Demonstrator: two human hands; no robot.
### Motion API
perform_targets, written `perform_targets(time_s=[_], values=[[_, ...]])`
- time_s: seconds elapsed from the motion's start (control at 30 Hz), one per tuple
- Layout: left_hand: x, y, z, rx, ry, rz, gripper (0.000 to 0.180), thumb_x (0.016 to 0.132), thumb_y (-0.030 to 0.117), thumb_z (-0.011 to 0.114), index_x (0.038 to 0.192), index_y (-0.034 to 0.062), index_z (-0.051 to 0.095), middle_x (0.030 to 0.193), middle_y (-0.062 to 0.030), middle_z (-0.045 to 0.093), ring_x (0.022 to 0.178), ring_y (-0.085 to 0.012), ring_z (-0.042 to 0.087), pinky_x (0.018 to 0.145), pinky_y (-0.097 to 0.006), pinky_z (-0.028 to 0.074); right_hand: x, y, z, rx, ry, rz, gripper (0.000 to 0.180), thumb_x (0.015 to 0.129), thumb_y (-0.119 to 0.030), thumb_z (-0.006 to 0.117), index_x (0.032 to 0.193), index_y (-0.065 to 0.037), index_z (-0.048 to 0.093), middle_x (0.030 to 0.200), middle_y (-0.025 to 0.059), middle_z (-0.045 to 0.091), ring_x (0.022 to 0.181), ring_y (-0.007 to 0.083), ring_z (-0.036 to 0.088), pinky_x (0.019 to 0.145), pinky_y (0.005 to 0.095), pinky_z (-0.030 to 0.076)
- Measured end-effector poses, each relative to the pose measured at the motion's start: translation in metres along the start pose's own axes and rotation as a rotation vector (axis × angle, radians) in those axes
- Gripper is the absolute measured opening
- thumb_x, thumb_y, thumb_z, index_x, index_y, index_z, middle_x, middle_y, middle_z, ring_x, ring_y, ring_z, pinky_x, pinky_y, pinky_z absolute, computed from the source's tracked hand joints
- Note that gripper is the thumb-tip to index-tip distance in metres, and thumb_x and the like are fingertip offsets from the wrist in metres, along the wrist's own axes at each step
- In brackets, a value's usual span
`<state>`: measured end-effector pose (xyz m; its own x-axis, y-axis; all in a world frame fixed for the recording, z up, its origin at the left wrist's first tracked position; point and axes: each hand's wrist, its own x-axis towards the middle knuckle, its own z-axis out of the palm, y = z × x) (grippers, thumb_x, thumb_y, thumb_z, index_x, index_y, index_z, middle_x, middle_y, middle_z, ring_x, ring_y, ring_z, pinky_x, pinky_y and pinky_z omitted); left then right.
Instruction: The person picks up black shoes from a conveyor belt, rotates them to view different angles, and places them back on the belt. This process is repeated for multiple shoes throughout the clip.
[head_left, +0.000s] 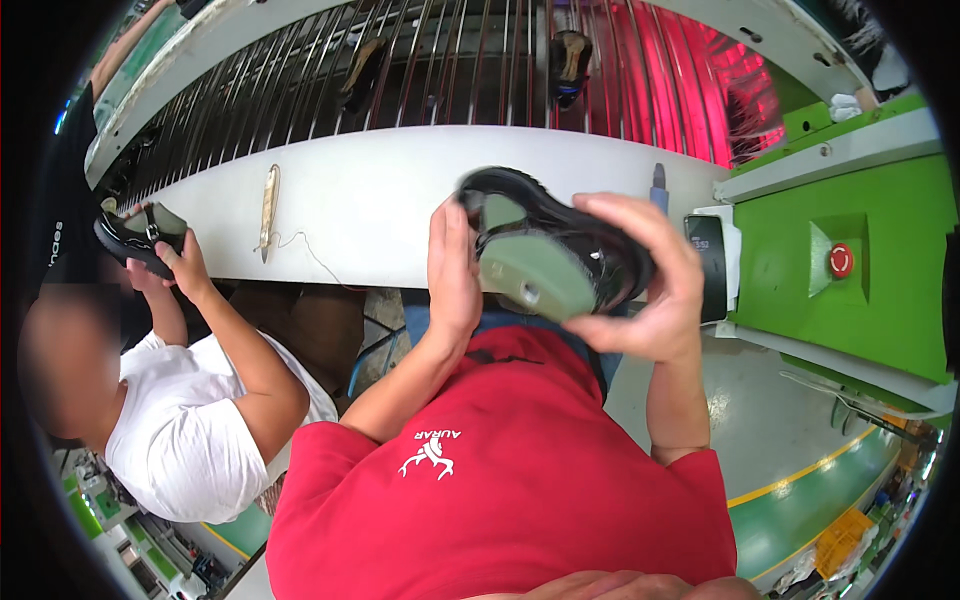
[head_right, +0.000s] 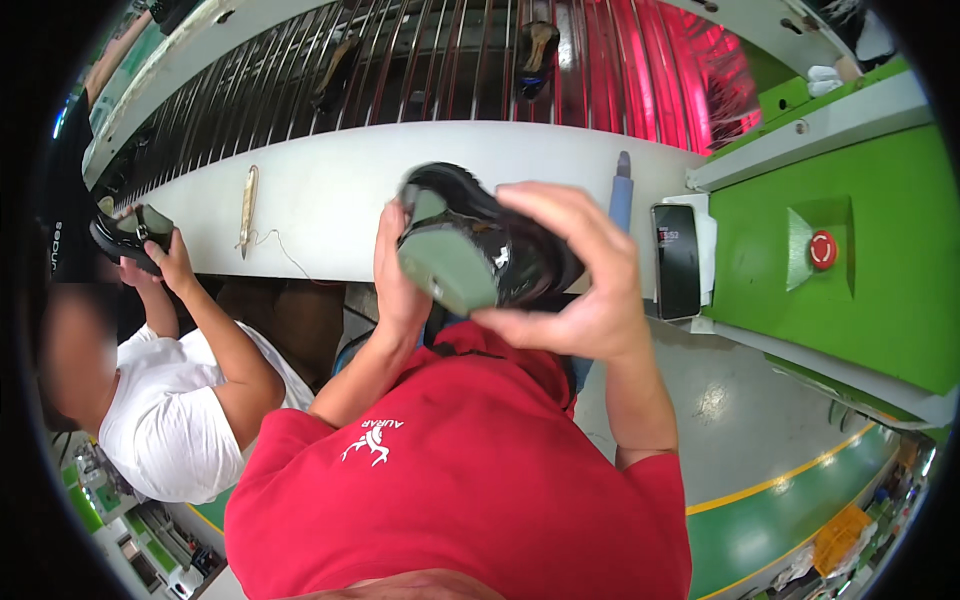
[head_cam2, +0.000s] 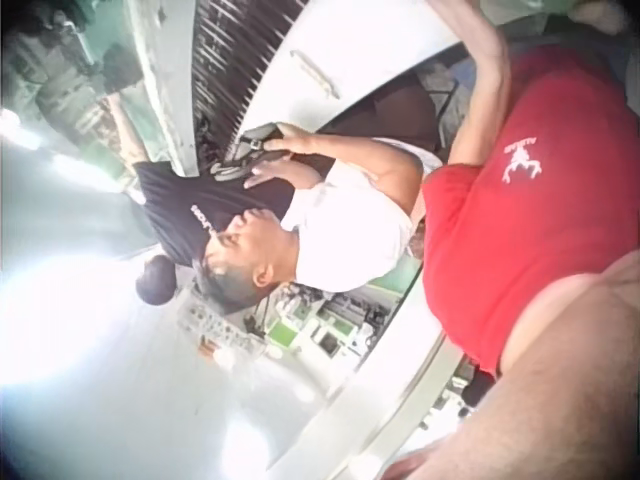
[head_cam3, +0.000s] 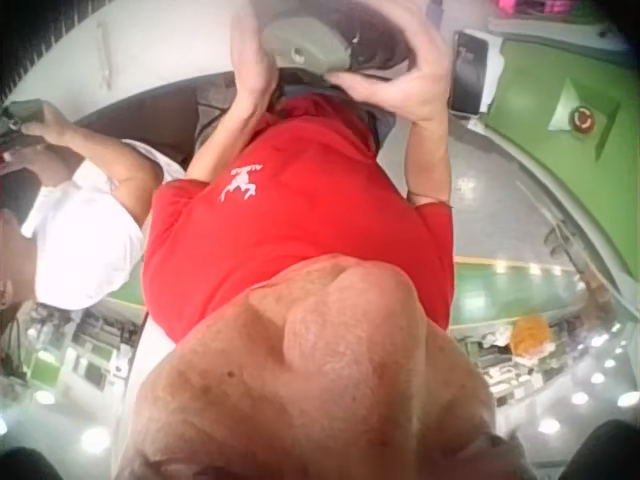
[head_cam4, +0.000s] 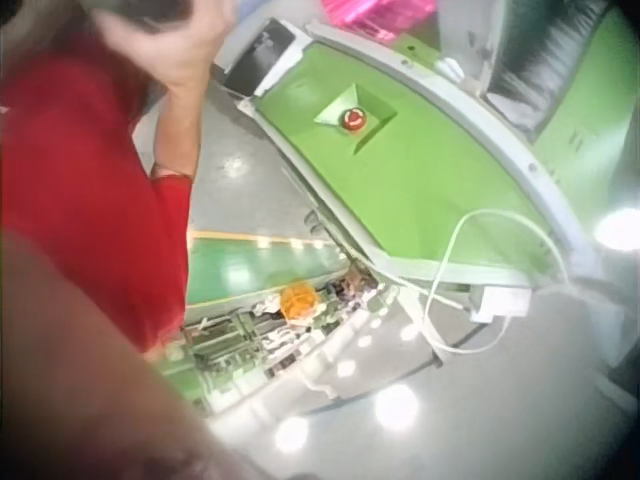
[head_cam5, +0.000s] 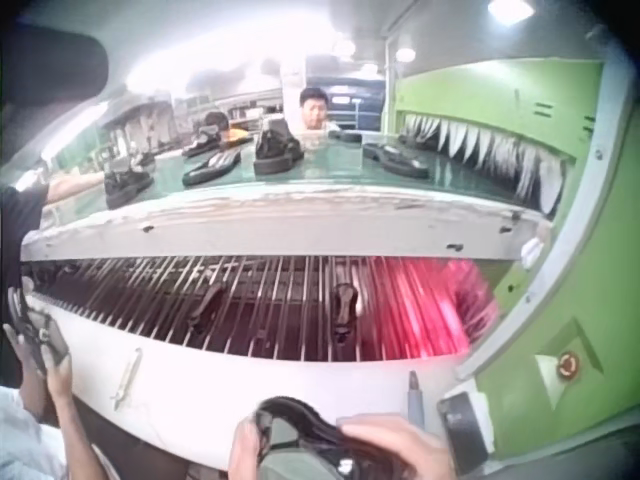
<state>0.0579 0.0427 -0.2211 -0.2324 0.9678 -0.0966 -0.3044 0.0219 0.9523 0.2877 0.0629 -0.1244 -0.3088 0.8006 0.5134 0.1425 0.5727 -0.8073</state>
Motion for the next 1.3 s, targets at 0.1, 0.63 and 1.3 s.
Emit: perform_targets(time_s=[0.1, 0.63, 1.3], values=[[0.009, 0.012, -0.004, 0.174, -0.252, 0.411, 0.092, 0.105, 0.061, 0.066, 0.167, -0.0005, 0.036, 0.166, -0.0252, 0.046, 0.155, -0.0353, 0.048, 0.127, -0.05, 0.04, 0.021, -0.001, -0.019, -0.096, 0.014, 0.138, 0.085, 0.063, -0.03, 0.108, 0.136, -0.006, 0.071, 0.115, 0.0121, 0.08, 0.109, 0.0256, 0.079, 0.099, 0.0375, 0.062], [0.052, 0.111, 0.024, 1.0, -0.573, 0.763, 0.07, 0.084, 0.045, 0.096, 0.129, -0.0016, 0.072, 0.09, -0.0179, 0.08, 0.079, -0.0355, 0.081, 0.069, -0.039, 0.062, 0.051, 0.066, 0.039, 0.341, 0.225, 0.143, 0.062, 0.118, -0.045, 0.034, 0.116, 0.003, 0.074, 0.108, 0.0109, 0.067, 0.098, 0.0193, 0.064, 0.092, 0.0334, 0.05], [0.05, 0.12, 0.049, 1.157, -0.642, 0.889, 0.07, 0.082, 0.045, 0.097, 0.126, -0.0027, 0.072, 0.078, -0.0151, 0.077, 0.068, -0.0327, 0.079, 0.058, -0.038, 0.058, 0.046, 0.06, 0.024, 0.19, 0.292, 0.03, 0.052, 0.11, -0.033, 0.041, 0.104, 0.004, 0.076, 0.1, 0.0149, 0.068, 0.089, 0.0221, 0.064, 0.082, 0.0357, 0.05]])
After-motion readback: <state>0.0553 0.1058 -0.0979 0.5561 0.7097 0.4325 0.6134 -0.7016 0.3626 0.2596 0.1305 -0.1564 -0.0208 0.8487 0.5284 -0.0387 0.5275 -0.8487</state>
